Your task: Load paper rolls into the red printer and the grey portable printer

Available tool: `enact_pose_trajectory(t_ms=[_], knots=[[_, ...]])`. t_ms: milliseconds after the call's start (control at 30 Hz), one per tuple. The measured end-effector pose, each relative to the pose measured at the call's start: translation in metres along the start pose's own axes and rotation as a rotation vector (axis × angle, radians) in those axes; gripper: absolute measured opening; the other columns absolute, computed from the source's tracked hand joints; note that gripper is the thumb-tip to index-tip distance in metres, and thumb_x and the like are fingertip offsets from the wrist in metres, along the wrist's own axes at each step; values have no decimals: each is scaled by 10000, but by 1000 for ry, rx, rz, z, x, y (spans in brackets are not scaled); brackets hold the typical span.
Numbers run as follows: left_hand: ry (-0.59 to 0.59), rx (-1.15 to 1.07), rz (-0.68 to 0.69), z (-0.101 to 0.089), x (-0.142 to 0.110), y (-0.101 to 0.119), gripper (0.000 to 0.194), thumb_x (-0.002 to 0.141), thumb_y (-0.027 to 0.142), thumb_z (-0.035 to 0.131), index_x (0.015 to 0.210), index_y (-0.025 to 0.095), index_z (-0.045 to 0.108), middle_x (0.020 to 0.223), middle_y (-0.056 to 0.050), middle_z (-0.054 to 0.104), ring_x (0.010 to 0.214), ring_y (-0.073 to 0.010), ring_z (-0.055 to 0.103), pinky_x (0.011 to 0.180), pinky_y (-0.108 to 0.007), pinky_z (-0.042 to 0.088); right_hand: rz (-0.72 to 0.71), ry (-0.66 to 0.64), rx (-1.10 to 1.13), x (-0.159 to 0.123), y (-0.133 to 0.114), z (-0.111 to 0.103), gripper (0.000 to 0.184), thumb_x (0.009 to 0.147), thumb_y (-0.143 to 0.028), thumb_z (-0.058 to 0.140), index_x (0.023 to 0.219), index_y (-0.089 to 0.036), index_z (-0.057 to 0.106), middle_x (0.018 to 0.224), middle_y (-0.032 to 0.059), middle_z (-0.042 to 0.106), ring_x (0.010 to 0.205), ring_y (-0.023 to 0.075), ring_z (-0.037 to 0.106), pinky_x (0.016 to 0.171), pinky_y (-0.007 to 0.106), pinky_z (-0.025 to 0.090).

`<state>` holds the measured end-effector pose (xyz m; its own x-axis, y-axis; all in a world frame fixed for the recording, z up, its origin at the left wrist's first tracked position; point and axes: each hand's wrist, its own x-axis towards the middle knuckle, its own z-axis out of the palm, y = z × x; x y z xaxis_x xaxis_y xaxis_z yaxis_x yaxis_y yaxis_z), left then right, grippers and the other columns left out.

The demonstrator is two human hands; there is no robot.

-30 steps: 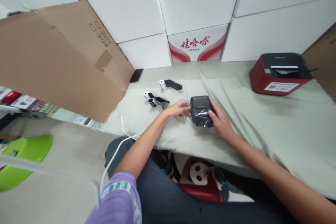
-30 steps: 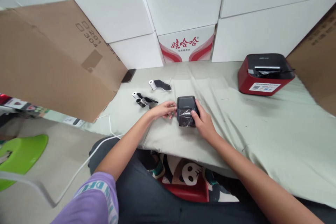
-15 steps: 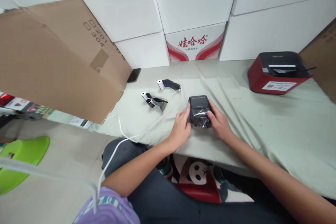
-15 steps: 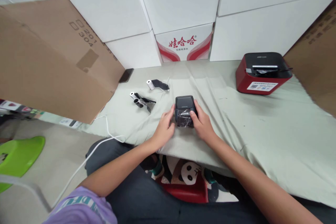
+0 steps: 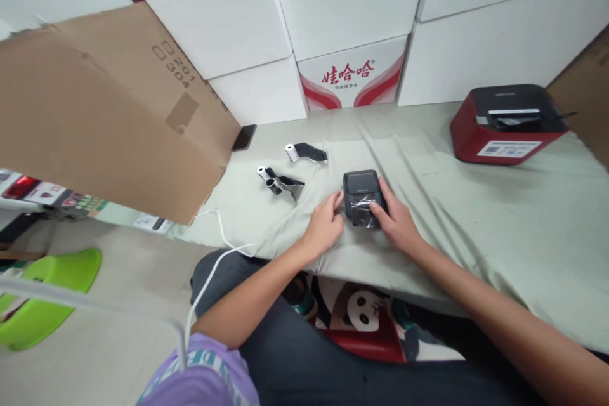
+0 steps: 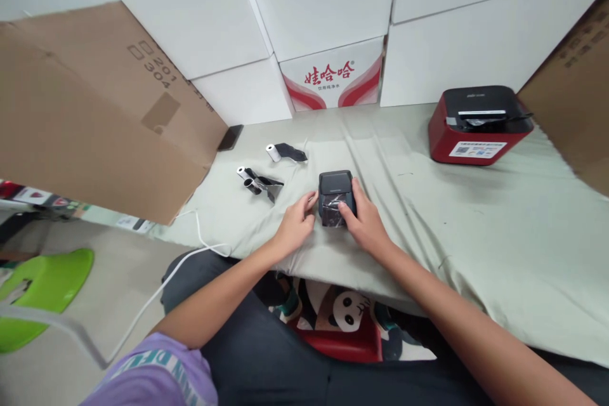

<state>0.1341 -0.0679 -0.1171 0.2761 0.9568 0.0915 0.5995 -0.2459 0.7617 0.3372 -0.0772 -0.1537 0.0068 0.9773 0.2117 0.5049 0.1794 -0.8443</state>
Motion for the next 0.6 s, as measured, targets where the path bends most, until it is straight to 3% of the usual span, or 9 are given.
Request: enact_pose_trajectory(t_ms=[600], knots=[[5,67,-4,-3,6,0,567,795,13,463,1322,162,613,1364,-107,685,1278,-272,641,1131,-446,493,-23,50,-16,-1,4,4,816,924,-527,524,1624,-166,310,1618,139,419,1475,353,439,1207,553,360]])
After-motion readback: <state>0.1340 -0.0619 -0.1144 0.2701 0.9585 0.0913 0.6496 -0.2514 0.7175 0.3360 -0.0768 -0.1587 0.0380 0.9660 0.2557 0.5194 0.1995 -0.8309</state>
